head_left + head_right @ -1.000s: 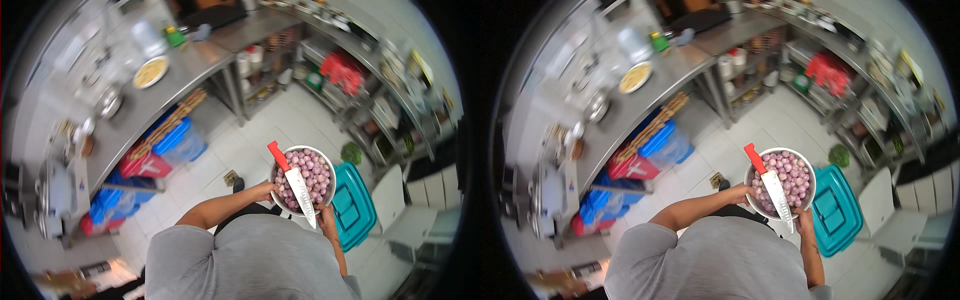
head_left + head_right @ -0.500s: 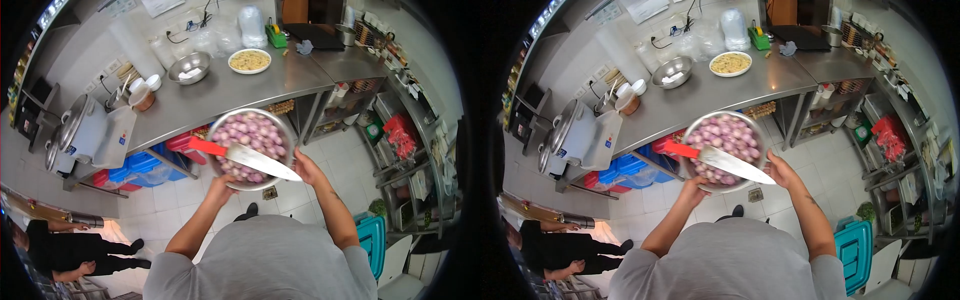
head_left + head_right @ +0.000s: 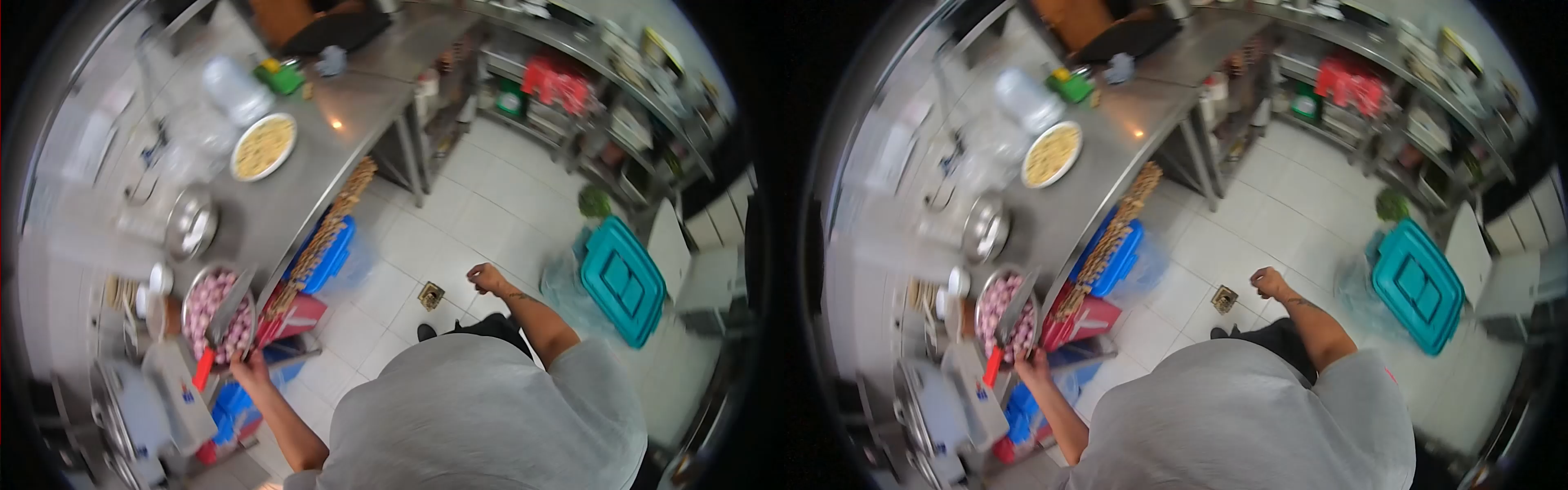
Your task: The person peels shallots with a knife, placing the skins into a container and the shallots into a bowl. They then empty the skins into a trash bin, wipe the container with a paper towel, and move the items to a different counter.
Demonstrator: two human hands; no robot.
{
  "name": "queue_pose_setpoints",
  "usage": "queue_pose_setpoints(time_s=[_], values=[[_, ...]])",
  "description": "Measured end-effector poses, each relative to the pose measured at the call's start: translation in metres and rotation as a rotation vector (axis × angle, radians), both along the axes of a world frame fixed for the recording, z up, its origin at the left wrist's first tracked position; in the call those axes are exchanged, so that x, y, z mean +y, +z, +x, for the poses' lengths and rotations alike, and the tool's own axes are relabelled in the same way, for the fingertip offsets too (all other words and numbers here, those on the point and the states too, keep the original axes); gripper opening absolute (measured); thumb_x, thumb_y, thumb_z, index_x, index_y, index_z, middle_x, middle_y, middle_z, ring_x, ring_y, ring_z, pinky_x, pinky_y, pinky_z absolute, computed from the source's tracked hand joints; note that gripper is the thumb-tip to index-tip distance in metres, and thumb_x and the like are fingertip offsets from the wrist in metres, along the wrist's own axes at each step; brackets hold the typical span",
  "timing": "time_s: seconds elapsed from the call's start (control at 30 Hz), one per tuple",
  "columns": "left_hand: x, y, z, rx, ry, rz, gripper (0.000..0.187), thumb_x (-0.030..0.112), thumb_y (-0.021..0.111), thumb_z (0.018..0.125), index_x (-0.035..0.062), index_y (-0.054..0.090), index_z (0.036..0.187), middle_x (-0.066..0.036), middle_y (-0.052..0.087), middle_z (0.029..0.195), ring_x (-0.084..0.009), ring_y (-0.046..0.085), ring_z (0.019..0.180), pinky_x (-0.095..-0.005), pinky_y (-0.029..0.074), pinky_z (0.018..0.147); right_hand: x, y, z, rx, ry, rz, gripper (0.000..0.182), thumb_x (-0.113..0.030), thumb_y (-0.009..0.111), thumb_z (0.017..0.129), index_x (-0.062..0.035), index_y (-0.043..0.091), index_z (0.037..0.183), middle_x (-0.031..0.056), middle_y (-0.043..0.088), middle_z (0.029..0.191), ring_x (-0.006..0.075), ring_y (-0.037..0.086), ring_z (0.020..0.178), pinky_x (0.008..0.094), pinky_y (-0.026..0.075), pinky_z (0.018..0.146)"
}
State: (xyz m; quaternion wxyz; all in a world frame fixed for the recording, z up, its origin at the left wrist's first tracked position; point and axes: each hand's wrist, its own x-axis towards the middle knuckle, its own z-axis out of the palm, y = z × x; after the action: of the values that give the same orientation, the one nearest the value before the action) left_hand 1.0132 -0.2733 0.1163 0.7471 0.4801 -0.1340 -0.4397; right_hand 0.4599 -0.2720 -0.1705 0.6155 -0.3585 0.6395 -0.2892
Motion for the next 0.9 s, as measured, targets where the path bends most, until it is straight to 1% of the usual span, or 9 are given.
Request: queue_pose_setpoints(time_s=[0.1, 0.3, 0.4, 0.43, 0.47, 0.53, 0.57, 0.7, 0.9], values=[[-0.023, -0.013, 0.029, 0.079, 0.029, -0.044, 0.010, 0.004, 0.051, 0.079, -0.0038, 0.054, 0.085, -0.015, 0.060, 0.077, -0.0270, 0.059, 0.063, -0.0418, 0.056, 0.076, 0.044, -0.032, -0.057, 0.162, -0.233, 0.126, 0.023, -0.007, 0.061, 0.079, 0.0014, 0.067, 0.100, 0.0110, 0.061, 0.063, 0.0182, 0.059, 0.050, 0.0318, 0.051, 0.045], [-0.057, -0.012, 0.022, 0.042, -0.073, 0.041, 0.059, 0.035, 0.063, 0.086, -0.0044, 0.042, 0.124, -0.025, 0.060, 0.103, -0.0239, 0.063, 0.069, -0.0264, 0.054, 0.053, 0.101, -0.060, -0.123, 0.261, -0.344, 0.302, 0.033, 0.003, 0.054, 0.074, 0.0030, 0.064, 0.106, 0.0167, 0.065, 0.071, 0.0240, 0.064, 0.051, 0.0338, 0.052, 0.043], [-0.052, -0.014, -0.042, -0.088, -0.071, 0.023, 0.065, 0.054, 0.063, 0.082, -0.0007, 0.051, 0.115, -0.018, 0.062, 0.094, -0.0195, 0.063, 0.068, -0.0243, 0.051, 0.049, 0.110, -0.077, -0.139, 0.158, -0.433, 0.310, 0.039, 0.006, 0.055, 0.070, 0.0010, 0.064, 0.107, 0.0196, 0.067, 0.077, 0.0257, 0.068, 0.060, 0.0352, 0.054, 0.048], [-0.049, -0.019, -0.063, -0.103, -0.120, 0.042, 0.064, 0.057, 0.061, 0.082, -0.0006, 0.055, 0.108, -0.014, 0.064, 0.087, -0.0186, 0.063, 0.066, -0.0237, 0.049, 0.048, 0.117, -0.079, -0.150, 0.584, -0.081, 0.003, 0.041, 0.006, 0.055, 0.069, -0.0015, 0.065, 0.109, 0.0220, 0.067, 0.078, 0.0262, 0.069, 0.064, 0.0360, 0.056, 0.054], [-0.048, -0.024, -0.076, -0.119, -0.167, 0.061, 0.063, 0.060, 0.058, 0.083, -0.0004, 0.059, 0.101, -0.009, 0.065, 0.081, -0.0178, 0.062, 0.065, -0.0232, 0.048, 0.047, 0.117, -0.083, -0.159, 0.477, -0.185, 0.125, 0.043, 0.007, 0.054, 0.069, -0.0039, 0.066, 0.108, 0.0220, 0.067, 0.087, 0.0316, 0.067, 0.077, 0.0370, 0.056, 0.065], [-0.063, -0.077, -0.076, -0.198, -0.549, 0.156, 0.058, 0.064, 0.054, 0.083, 0.0064, 0.061, 0.081, -0.003, 0.060, 0.066, -0.0151, 0.057, 0.053, -0.0243, 0.046, 0.044, 0.114, -0.077, -0.182, 0.352, -0.322, 0.207, 0.043, 0.007, 0.054, 0.069, -0.0050, 0.067, 0.108, 0.0216, 0.067, 0.091, 0.0330, 0.066, 0.083, 0.0377, 0.056, 0.070], [-0.070, -0.096, -0.110, -0.121, -0.467, 0.362, 0.053, 0.064, 0.055, 0.083, 0.0116, 0.059, 0.074, -0.003, 0.056, 0.061, -0.0146, 0.049, 0.044, -0.0265, 0.045, 0.042, 0.117, -0.082, -0.192, 0.339, -0.361, 0.176, 0.042, 0.005, 0.054, 0.069, -0.0038, 0.066, 0.109, 0.0213, 0.067, 0.086, 0.0290, 0.067, 0.075, 0.0373, 0.056, 0.063], [-0.117, -0.208, -0.240, -1.246, -1.187, 0.389, 0.023, 0.024, 0.052, 0.089, 0.0076, 0.050, 0.073, -0.006, 0.048, 0.057, -0.0182, 0.050, 0.045, -0.0317, 0.044, 0.039, 0.139, -0.088, -0.251, 0.175, -0.656, 0.139, 0.042, 0.003, 0.052, 0.070, -0.0020, 0.065, 0.109, 0.0181, 0.067, 0.080, 0.0252, 0.066, 0.066, 0.0364, 0.056, 0.055], [-0.138, -0.205, -0.545, -1.432, -1.790, 0.224, 0.025, 0.002, 0.049, 0.086, 0.0048, 0.057, 0.110, -0.012, 0.054, 0.082, -0.0180, 0.057, 0.051, -0.0317, 0.048, 0.049, 0.208, -0.109, -0.328, 0.166, -1.113, 0.142, 0.040, 0.003, 0.049, 0.072, 0.0008, 0.064, 0.108, 0.0151, 0.065, 0.081, 0.0253, 0.063, 0.060, 0.0343, 0.051, 0.047]])
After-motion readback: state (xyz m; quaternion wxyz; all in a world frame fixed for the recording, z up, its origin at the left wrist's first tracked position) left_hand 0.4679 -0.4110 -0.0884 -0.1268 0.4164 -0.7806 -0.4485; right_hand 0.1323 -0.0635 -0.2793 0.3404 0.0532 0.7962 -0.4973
